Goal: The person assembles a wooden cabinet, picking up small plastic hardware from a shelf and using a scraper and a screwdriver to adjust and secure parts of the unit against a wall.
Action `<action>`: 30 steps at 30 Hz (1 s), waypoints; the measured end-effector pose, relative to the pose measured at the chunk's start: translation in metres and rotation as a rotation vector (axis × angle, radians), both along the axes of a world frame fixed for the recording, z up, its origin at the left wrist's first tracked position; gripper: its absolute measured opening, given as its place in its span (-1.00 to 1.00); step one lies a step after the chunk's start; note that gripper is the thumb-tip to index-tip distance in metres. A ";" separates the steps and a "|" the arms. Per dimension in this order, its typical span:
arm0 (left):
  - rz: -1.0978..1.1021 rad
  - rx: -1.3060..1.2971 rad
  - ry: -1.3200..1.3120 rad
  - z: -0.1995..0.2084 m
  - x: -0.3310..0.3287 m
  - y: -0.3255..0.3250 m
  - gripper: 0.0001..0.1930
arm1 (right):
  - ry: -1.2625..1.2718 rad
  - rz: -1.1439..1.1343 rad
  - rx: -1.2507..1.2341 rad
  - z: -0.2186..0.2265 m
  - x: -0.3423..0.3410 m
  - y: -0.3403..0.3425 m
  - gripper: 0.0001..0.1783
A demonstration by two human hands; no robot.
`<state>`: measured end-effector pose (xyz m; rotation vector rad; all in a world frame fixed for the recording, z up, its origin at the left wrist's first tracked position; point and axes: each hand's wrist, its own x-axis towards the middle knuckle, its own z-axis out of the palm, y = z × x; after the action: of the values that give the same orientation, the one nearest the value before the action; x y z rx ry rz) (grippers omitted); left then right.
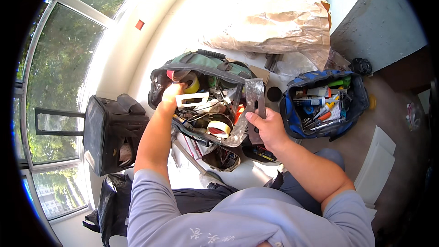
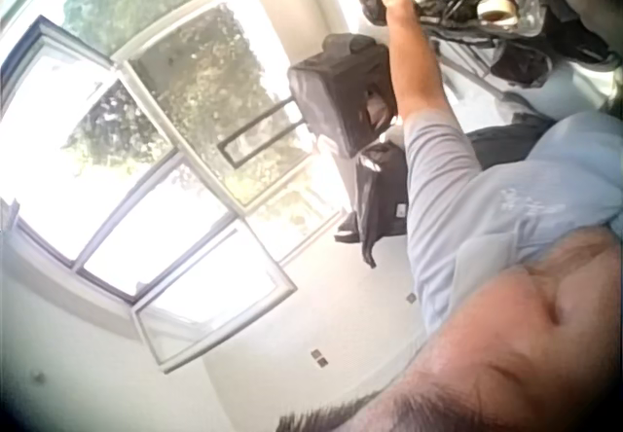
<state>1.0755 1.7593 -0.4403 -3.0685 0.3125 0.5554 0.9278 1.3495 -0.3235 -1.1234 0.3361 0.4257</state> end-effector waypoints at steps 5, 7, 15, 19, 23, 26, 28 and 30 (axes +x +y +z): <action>0.144 -0.336 -0.251 0.045 -0.002 -0.010 -0.68 | -0.010 -0.013 -0.015 -0.005 0.003 -0.009 -0.82; 0.271 -0.492 -0.275 0.055 -0.004 -0.005 -0.65 | -0.003 -0.002 -0.004 -0.002 0.004 -0.011 -0.82; 0.702 -1.148 0.106 0.084 0.017 0.020 -0.79 | 0.017 0.028 -0.005 -0.002 0.012 -0.014 -0.82; 0.909 -1.210 -0.031 0.087 0.027 -0.020 -0.76 | 0.043 0.021 -0.010 -0.003 0.023 -0.022 -0.83; 0.831 -1.166 -0.088 0.086 0.017 -0.025 -0.74 | 0.035 0.014 -0.049 -0.004 0.025 -0.022 -0.84; 0.646 -0.987 -0.163 0.077 -0.014 -0.057 -0.69 | 0.055 0.015 -0.083 -0.010 0.025 -0.023 -0.84; 0.611 -1.066 -0.057 0.078 -0.031 -0.084 -0.75 | 0.075 0.019 -0.102 -0.013 0.027 -0.023 -0.83; 0.557 -1.131 -0.036 0.084 -0.045 -0.117 -0.72 | 0.091 0.034 -0.103 -0.013 0.027 -0.021 -0.83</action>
<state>1.0304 1.6426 -0.3560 -4.2895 -0.4218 0.3908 0.9548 1.3285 -0.3369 -1.2140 0.4233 0.4953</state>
